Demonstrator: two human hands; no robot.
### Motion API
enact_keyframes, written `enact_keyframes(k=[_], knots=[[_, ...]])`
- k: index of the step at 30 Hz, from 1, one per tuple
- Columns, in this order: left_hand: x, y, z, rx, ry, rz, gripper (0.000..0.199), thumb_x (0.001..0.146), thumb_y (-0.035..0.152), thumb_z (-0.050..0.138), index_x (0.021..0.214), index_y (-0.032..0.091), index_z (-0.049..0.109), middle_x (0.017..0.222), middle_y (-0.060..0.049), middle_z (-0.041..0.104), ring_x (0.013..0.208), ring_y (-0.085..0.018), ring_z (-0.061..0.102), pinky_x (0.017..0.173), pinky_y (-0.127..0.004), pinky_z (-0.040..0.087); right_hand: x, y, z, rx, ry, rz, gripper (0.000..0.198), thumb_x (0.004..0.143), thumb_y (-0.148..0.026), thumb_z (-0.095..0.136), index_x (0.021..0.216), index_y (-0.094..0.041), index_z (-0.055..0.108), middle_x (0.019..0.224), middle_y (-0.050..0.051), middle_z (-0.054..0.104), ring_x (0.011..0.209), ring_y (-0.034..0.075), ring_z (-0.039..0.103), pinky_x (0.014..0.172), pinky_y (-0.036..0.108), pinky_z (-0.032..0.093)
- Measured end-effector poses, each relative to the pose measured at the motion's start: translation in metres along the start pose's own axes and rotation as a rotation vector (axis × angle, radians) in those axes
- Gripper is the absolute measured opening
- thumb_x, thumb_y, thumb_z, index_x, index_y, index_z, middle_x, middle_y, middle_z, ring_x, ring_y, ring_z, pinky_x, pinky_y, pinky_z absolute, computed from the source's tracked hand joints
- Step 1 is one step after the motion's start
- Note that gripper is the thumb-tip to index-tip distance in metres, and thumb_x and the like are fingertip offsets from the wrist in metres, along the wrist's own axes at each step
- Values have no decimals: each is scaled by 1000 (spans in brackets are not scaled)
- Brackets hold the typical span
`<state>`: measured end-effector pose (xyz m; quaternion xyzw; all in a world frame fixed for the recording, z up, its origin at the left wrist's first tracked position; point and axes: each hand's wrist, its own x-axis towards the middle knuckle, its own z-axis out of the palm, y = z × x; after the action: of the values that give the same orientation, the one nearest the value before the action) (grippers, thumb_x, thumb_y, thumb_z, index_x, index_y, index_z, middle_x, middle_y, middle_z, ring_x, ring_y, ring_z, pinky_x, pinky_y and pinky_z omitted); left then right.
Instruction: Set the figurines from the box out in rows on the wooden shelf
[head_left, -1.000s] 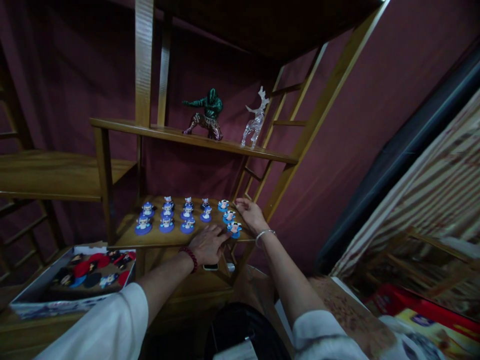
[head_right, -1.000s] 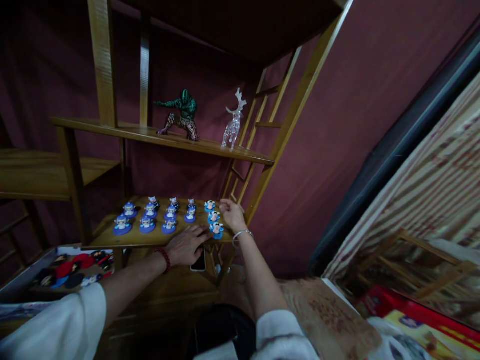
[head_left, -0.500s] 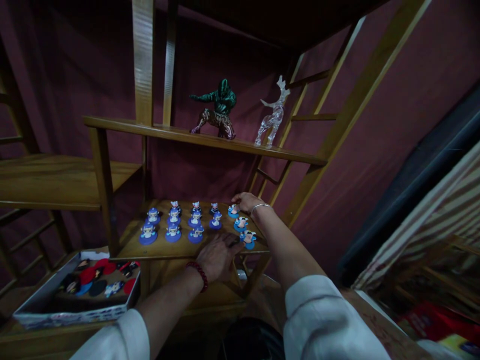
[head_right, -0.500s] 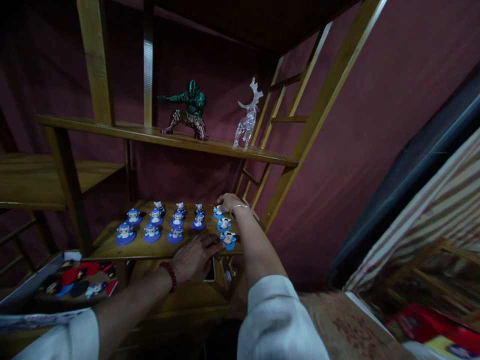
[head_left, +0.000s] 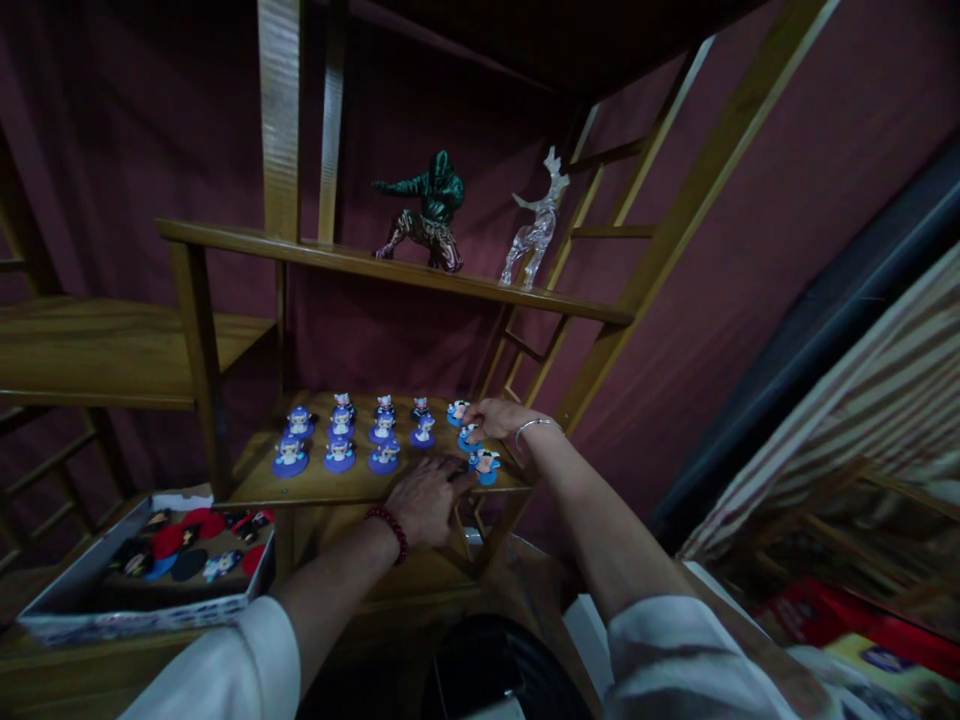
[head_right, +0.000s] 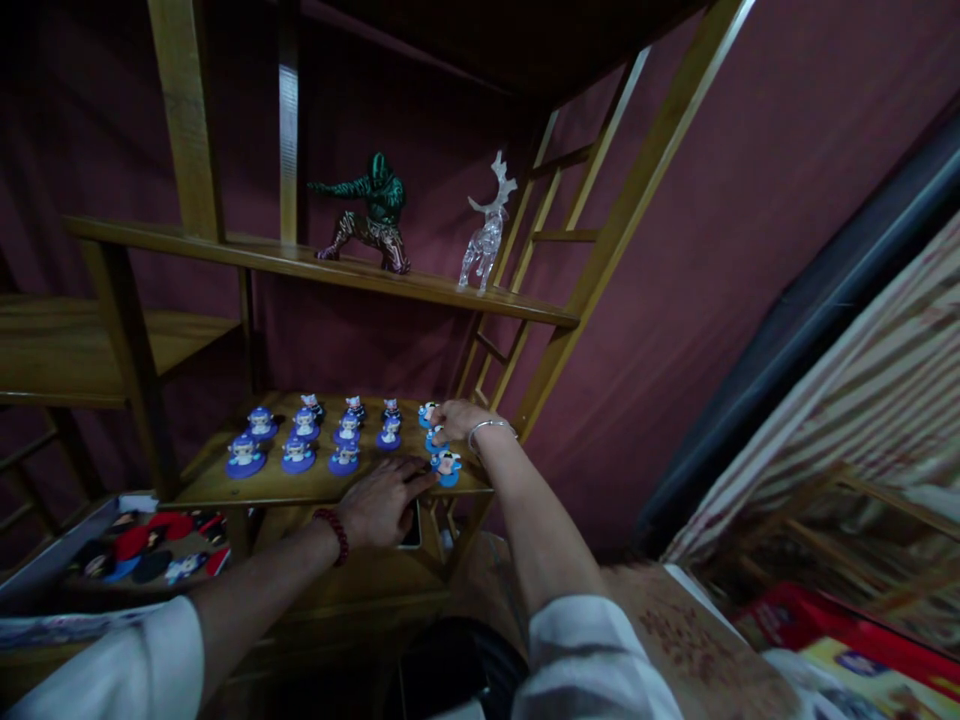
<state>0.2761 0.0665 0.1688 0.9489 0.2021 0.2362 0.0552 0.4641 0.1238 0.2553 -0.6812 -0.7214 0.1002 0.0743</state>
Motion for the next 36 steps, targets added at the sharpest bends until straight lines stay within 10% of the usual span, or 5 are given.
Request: enact_keyframes(k=[36], knots=[[1, 1, 0, 97, -20, -15, 67, 60, 23, 54, 124, 21, 36, 127, -7, 41, 110, -25, 40, 92, -40, 32, 0, -2, 15, -153, -4, -23, 46, 62, -20, 65, 107, -23, 58, 98, 3, 64, 87, 18, 59, 73, 21, 43]])
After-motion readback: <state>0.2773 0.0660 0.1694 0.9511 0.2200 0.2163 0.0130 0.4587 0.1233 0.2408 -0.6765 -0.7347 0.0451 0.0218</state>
